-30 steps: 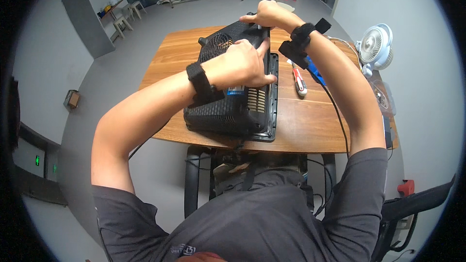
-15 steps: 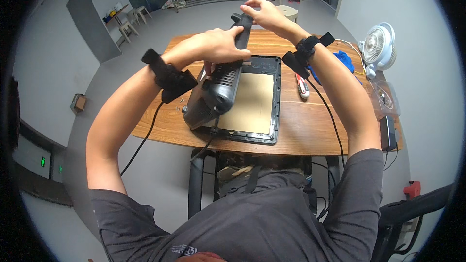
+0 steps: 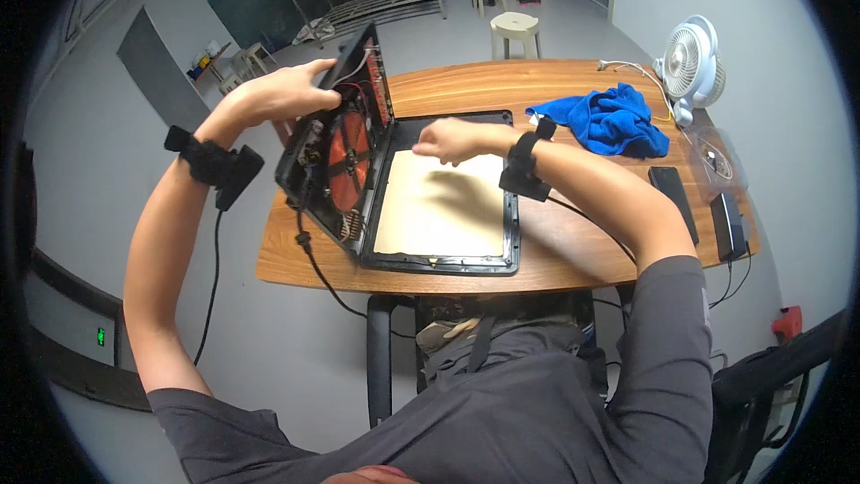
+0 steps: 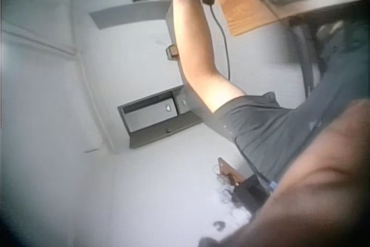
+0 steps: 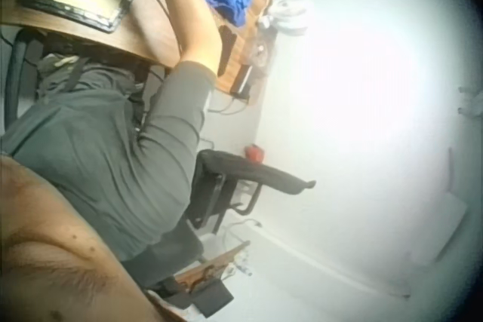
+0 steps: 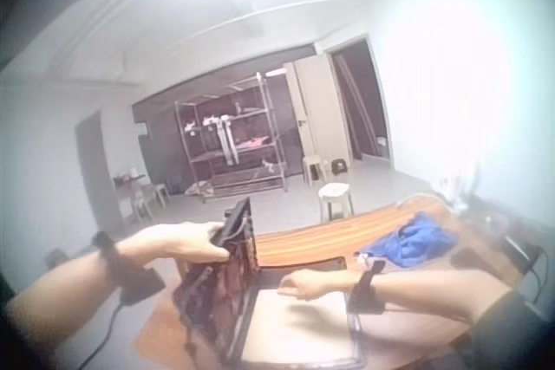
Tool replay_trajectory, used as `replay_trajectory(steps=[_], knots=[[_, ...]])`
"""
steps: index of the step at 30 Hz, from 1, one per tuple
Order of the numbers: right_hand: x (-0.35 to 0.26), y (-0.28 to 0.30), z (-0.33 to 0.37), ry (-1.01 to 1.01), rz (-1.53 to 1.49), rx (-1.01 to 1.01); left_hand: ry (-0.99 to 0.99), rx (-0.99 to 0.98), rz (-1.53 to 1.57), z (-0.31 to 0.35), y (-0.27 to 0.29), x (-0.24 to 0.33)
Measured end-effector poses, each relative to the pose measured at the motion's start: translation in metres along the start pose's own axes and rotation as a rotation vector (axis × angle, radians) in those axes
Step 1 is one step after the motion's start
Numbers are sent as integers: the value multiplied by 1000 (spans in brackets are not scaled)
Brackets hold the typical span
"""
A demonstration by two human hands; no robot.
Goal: The person uses a screwdriver to remove screws from the bottom of a black electronic device, then lifts off the cover to reveal the internal components including a copper-colored fan.
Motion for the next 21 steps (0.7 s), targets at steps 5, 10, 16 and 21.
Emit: replay_trajectory(steps=[5,10,16,21], knots=[[-17,-46,20,19,309,-188,68,15,-18,9,3,-32],[-16,-58,29,50,362,-216,65,91,-5,11,7,-45],[-10,-69,39,183,420,-166,42,224,-80,20,13,-80],[-4,-73,45,128,409,-233,-4,306,-132,41,27,-98]])
Point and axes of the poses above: each hand's wrist, its own z-axis away from the middle knuckle, its own y-axis out of the back of the hand, x = y × z, the point moved 6 cm from there along -z, towards the middle knuckle, and after that the axes turned 6 degrees about -y, right-handed, at the moved point
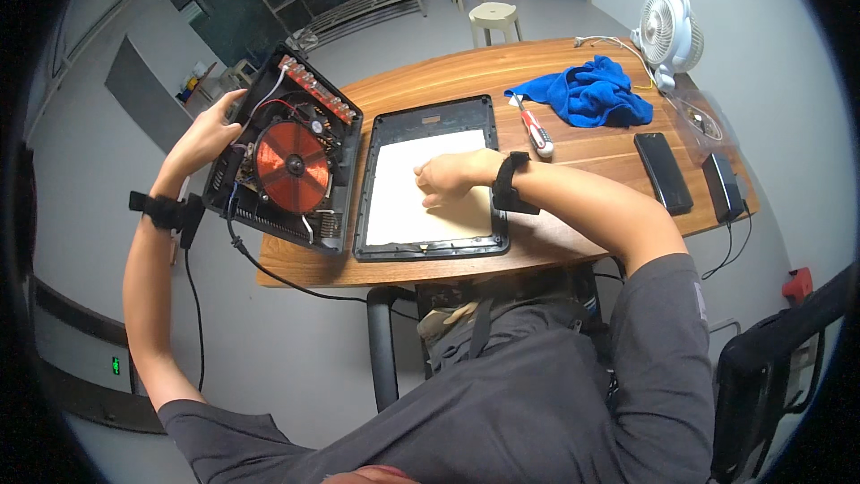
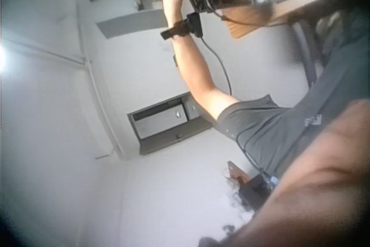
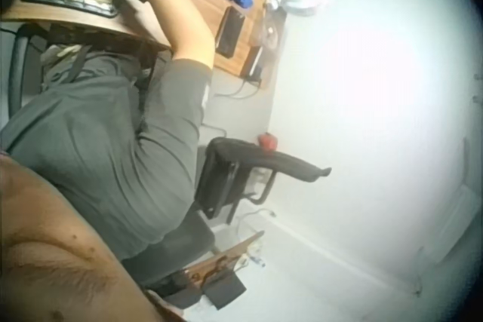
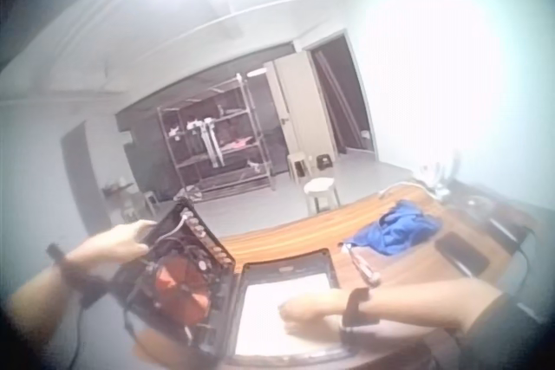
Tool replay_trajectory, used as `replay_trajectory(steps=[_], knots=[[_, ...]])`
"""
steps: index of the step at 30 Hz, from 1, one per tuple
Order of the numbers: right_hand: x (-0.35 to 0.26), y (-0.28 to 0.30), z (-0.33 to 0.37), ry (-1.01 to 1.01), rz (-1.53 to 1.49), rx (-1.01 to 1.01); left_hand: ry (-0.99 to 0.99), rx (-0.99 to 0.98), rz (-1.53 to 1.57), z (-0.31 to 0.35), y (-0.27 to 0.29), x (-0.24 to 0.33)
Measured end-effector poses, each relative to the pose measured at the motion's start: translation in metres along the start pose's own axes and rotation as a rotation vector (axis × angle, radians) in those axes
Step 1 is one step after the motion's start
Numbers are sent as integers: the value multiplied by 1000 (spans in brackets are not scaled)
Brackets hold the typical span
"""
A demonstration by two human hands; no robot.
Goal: The person uses a screwdriver to remove screws from the bottom of a black electronic device, then lifts off the cover to reveal the internal components including a copper-colored fan.
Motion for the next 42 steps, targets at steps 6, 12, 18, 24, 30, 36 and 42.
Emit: replay_trajectory(steps=[6,12,18,24,30,36,42], knots=[[9,-12,-2,189,80,211,45,65,293,18,7,-28],[26,13,25,-71,-408,260,27,98,762,27,-39,-36],[27,31,88,-353,-935,289,3,53,1009,12,-95,4],[66,9,127,-535,-918,494,-31,-75,1132,-17,-175,34],[72,1,143,-575,-508,666,-72,-140,1144,-14,-241,29],[67,-11,138,-606,-564,709,-132,-147,972,-15,-263,12],[55,-10,135,-565,-525,718,-196,-150,757,-9,-273,7]])
Point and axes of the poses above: each hand's wrist, its own z-axis away from the middle knuckle, its own y-axis out of the back of the hand, x = y × z, the point moved 6 cm from there along -z, towards the middle knuckle, and after that the axes turned 6 degrees about -y, right-handed, at the moved point
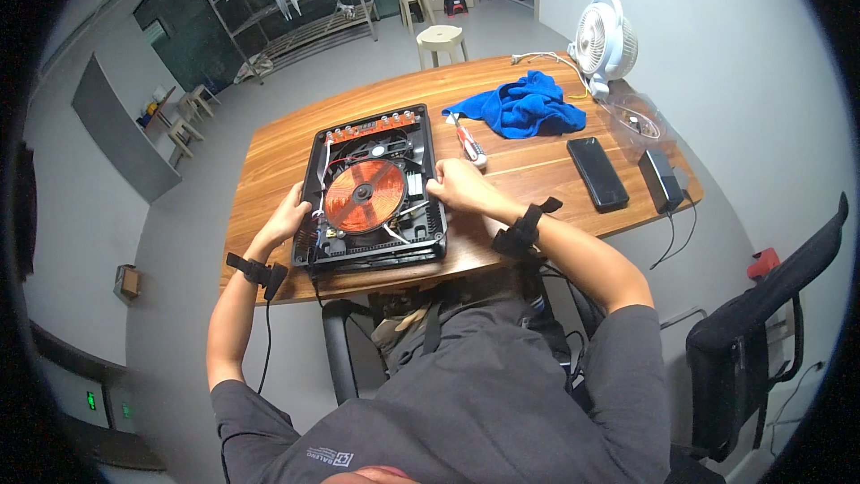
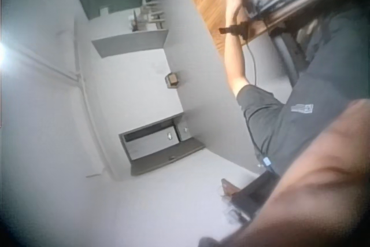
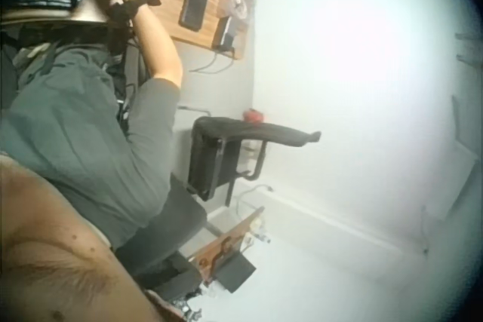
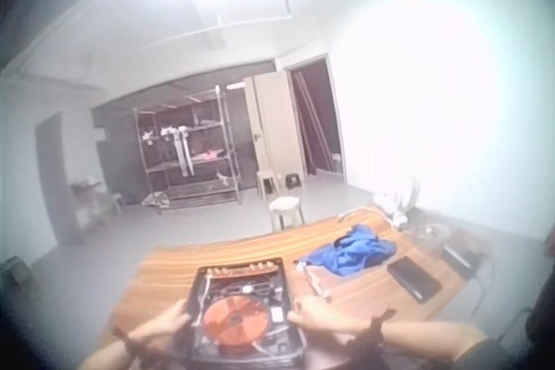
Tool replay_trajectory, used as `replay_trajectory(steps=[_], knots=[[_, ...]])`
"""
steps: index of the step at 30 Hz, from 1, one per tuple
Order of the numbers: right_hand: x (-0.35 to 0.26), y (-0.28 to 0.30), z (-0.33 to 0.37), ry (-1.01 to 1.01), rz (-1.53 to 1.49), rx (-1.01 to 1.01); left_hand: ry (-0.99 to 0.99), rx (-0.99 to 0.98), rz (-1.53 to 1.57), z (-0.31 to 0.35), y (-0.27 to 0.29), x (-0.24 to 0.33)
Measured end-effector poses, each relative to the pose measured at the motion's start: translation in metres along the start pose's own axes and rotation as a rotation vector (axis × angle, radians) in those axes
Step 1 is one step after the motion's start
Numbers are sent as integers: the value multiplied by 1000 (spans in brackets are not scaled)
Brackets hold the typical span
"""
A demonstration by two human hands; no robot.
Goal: The person uses a screwdriver to remove screws from the bottom of a black electronic device, then lifts off the cover to reveal the internal components including a copper-colored fan.
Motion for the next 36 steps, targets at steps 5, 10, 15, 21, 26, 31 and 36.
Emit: replay_trajectory(steps=[5,10,15,21,26,31,36], knots=[[-3,-9,1,75,39,-26,-33,-1,-105,1,2,-1],[-3,-8,2,70,22,-90,-22,15,-116,5,0,11],[-11,-14,2,159,176,-137,-69,23,-60,-2,3,-20],[3,-32,-1,102,135,-262,32,95,-242,1,6,7],[-16,-32,9,70,131,-437,-66,17,-359,-7,10,-25],[-12,-39,0,42,374,-551,-11,-41,-462,-7,3,-11],[16,-51,-19,-34,308,-564,-32,-52,-463,-13,0,-3]])
Point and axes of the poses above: each hand's wrist, its own z-axis away from the middle knuckle, its own y-axis out of the back of the hand, x = y × z, the point moved 6 cm from there along -z, towards the middle knuckle, and after that the axes turned 6 degrees about -y, right-handed, at the moved point
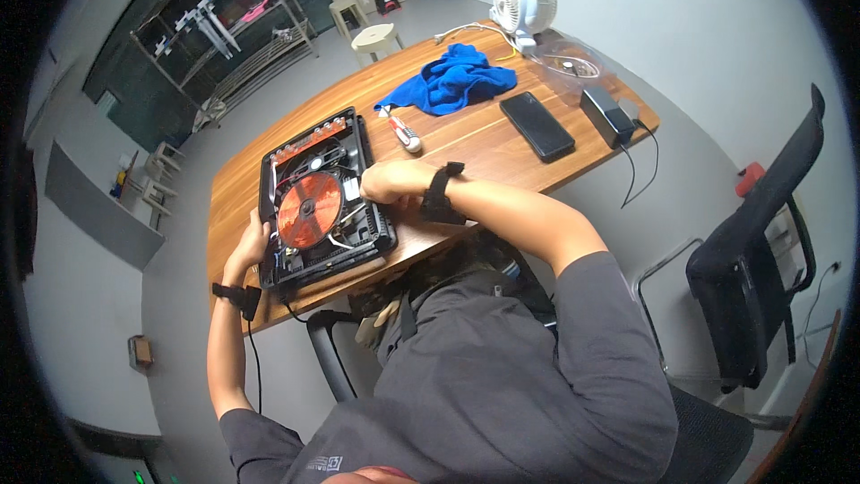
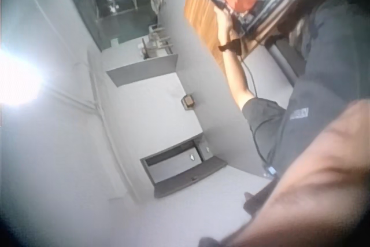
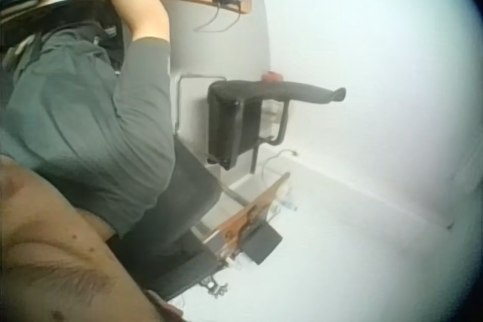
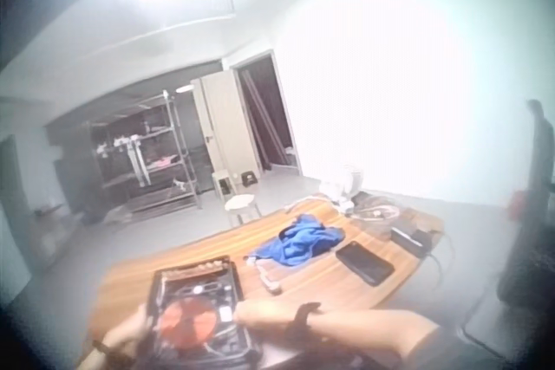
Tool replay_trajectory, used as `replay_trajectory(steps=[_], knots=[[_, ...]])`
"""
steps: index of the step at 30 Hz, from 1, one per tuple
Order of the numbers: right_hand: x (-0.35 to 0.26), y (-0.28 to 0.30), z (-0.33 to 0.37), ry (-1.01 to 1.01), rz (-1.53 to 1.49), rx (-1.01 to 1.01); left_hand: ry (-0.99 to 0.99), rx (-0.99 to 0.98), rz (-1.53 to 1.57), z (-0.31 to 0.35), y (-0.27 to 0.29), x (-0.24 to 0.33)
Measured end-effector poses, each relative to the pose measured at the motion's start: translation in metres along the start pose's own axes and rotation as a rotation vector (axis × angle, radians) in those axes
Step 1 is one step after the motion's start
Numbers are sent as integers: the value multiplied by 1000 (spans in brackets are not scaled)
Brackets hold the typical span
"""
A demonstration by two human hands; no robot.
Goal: The person uses a screwdriver to remove screws from the bottom of a black electronic device, then lifts off the cover to reveal the internal components including a copper-colored fan.
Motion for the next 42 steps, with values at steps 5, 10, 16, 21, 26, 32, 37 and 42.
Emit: replay_trajectory(steps=[5,10,16,21,26,32,37,42], knots=[[-28,19,42,46,128,37,22,-55,-15,1,-5,-8],[-27,29,39,41,129,62,87,-86,49,7,-5,0],[11,91,47,-109,105,539,129,-53,62,4,-9,-8],[55,92,42,-273,232,650,96,-41,60,5,-11,-17],[79,72,17,-307,242,565,114,-63,106,4,-10,-10],[95,52,-26,-297,384,454,82,-51,123,6,-7,-4],[89,47,-26,-166,479,445,124,-76,119,10,-9,-7],[85,89,2,-169,151,562,132,-61,167,11,-5,3]])
Point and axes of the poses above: each hand's wrist, its own z-axis away from the middle knuckle, its own y-axis out of the back of the hand, x = y × z, the point moved 6 cm from there along -z, towards the middle knuckle, and after that the axes turned 6 degrees about -y, right-handed, at the moved point
